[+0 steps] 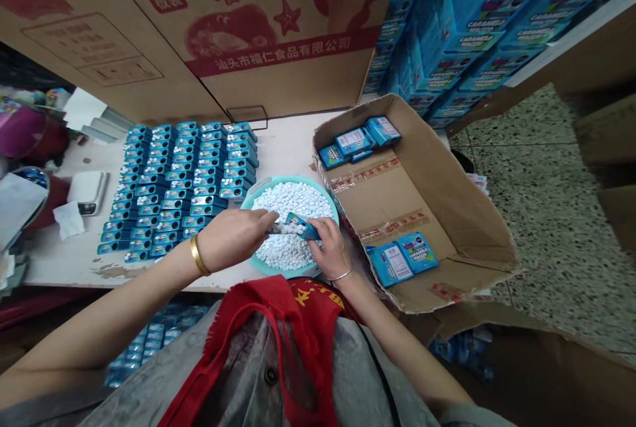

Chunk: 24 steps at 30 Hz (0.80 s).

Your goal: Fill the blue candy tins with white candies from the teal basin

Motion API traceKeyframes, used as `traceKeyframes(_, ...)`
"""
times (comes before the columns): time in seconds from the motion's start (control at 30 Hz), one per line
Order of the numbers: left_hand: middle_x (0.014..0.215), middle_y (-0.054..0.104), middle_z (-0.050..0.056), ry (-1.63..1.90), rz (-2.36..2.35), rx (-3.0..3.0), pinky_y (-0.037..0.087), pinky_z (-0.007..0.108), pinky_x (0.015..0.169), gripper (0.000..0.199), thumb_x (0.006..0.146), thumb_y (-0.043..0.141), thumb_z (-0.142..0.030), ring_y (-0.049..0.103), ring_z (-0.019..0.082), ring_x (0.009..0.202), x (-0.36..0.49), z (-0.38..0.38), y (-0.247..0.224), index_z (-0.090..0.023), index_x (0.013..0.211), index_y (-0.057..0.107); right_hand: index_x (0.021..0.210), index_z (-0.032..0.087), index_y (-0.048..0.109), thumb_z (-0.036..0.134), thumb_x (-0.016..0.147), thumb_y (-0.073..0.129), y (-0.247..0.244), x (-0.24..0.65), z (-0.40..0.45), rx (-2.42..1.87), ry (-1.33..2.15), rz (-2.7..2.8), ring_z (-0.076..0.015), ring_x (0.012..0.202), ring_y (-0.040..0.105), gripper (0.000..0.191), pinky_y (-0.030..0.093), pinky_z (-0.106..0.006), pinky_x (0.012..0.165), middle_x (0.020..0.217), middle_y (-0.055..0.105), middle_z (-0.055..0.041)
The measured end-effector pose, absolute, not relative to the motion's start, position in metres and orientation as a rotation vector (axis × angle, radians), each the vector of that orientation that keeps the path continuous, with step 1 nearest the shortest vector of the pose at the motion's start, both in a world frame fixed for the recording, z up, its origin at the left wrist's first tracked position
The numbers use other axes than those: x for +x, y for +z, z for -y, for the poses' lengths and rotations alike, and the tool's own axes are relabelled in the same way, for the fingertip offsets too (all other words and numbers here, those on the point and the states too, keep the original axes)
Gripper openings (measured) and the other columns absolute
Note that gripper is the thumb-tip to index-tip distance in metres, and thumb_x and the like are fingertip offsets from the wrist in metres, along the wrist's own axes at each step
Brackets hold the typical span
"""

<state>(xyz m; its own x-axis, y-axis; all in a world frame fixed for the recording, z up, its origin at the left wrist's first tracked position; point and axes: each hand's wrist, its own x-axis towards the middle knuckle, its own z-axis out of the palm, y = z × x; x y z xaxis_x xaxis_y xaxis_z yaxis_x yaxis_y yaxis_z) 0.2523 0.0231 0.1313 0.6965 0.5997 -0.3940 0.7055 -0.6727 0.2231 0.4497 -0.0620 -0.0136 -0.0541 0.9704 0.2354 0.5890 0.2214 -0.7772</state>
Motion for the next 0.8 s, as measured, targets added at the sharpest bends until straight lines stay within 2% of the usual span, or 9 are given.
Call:
traceKeyframes(0.13, 0.083, 0.065, 0.009, -0.419, -0.999, 2.666, 0.048, 0.032, 0.066, 0.021, 0.09, 0.042, -0.009, 0.063, 0.02, 0.072, 0.259, -0.015, 0.146, -0.015, 0.094, 0.061, 0.121, 0.026, 0.055, 0.015, 0.084, 0.052, -0.014, 0.447, 0.062, -1.452, 0.64, 1.724, -0.0258, 0.106, 0.058, 0.039, 0.05, -0.044, 0.095, 0.108, 0.058, -0.0088)
traceKeyframes(0.23, 0.087, 0.064, 0.008, -0.329, -1.055, 2.74, 0.048, 0.032, 0.068, 0.018, 0.093, 0.043, -0.014, 0.063, 0.02, 0.078, 0.24, -0.018, 0.132, -0.016, 0.098, 0.06, 0.12, 0.026, 0.055, 0.015, 0.084, 0.051, -0.015, 0.448, 0.061, -1.47, 0.639, 1.718, -0.0255, 0.106, 0.058, 0.038, 0.049, -0.044, 0.096, 0.109, 0.058, -0.0089)
traceKeyframes(0.33, 0.098, 0.064, 0.01, -0.387, -1.256, 2.656, 0.049, 0.035, 0.073, 0.019, 0.093, 0.045, -0.018, 0.063, 0.023, 0.088, 0.206, -0.024, 0.089, -0.017, 0.106, 0.058, 0.118, 0.025, 0.056, 0.017, 0.084, 0.052, -0.015, 0.455, 0.061, -1.495, 0.618, 1.672, -0.0255, 0.105, 0.058, 0.035, 0.049, -0.044, 0.095, 0.11, 0.06, -0.0092)
traceKeyframes(0.47, 0.105, 0.063, 0.013, -0.64, -1.345, 2.345, 0.049, 0.036, 0.077, 0.021, 0.09, 0.043, -0.011, 0.063, 0.025, 0.094, 0.182, -0.016, 0.004, -0.016, 0.103, 0.059, 0.116, 0.024, 0.057, 0.025, 0.085, 0.058, -0.015, 0.466, 0.06, -1.547, 0.597, 1.564, -0.0251, 0.104, 0.059, 0.031, 0.049, -0.043, 0.093, 0.108, 0.062, -0.0087)
traceKeyframes(0.57, 0.111, 0.061, 0.013, -0.442, -1.292, 2.184, 0.048, 0.038, 0.086, 0.022, 0.09, 0.045, -0.012, 0.061, 0.026, 0.103, 0.204, -0.002, -0.05, -0.017, 0.108, 0.057, 0.115, 0.024, 0.058, 0.03, 0.085, 0.063, -0.016, 0.472, 0.059, -1.583, 0.591, 1.502, -0.0235, 0.101, 0.06, 0.031, 0.049, -0.041, 0.092, 0.107, 0.063, -0.0073)
traceKeyframes(0.67, 0.118, 0.058, 0.012, -0.271, -1.294, 2.106, 0.047, 0.037, 0.091, 0.028, 0.088, 0.045, -0.01, 0.059, 0.025, 0.107, 0.238, 0.005, -0.079, -0.018, 0.113, 0.053, 0.114, 0.022, 0.058, 0.033, 0.083, 0.067, -0.019, 0.474, 0.06, -1.619, 0.596, 1.428, -0.0227, 0.098, 0.061, 0.034, 0.05, -0.04, 0.089, 0.106, 0.064, -0.0069)
traceKeyframes(0.8, 0.117, 0.06, 0.011, -0.22, -1.255, 2.088, 0.046, 0.034, 0.094, 0.028, 0.088, 0.045, -0.012, 0.059, 0.022, 0.106, 0.251, 0.003, -0.084, -0.017, 0.114, 0.052, 0.114, 0.021, 0.058, 0.035, 0.081, 0.069, -0.023, 0.475, 0.062, -1.641, 0.64, 1.348, -0.0228, 0.098, 0.061, 0.037, 0.049, -0.041, 0.09, 0.107, 0.065, -0.0073)
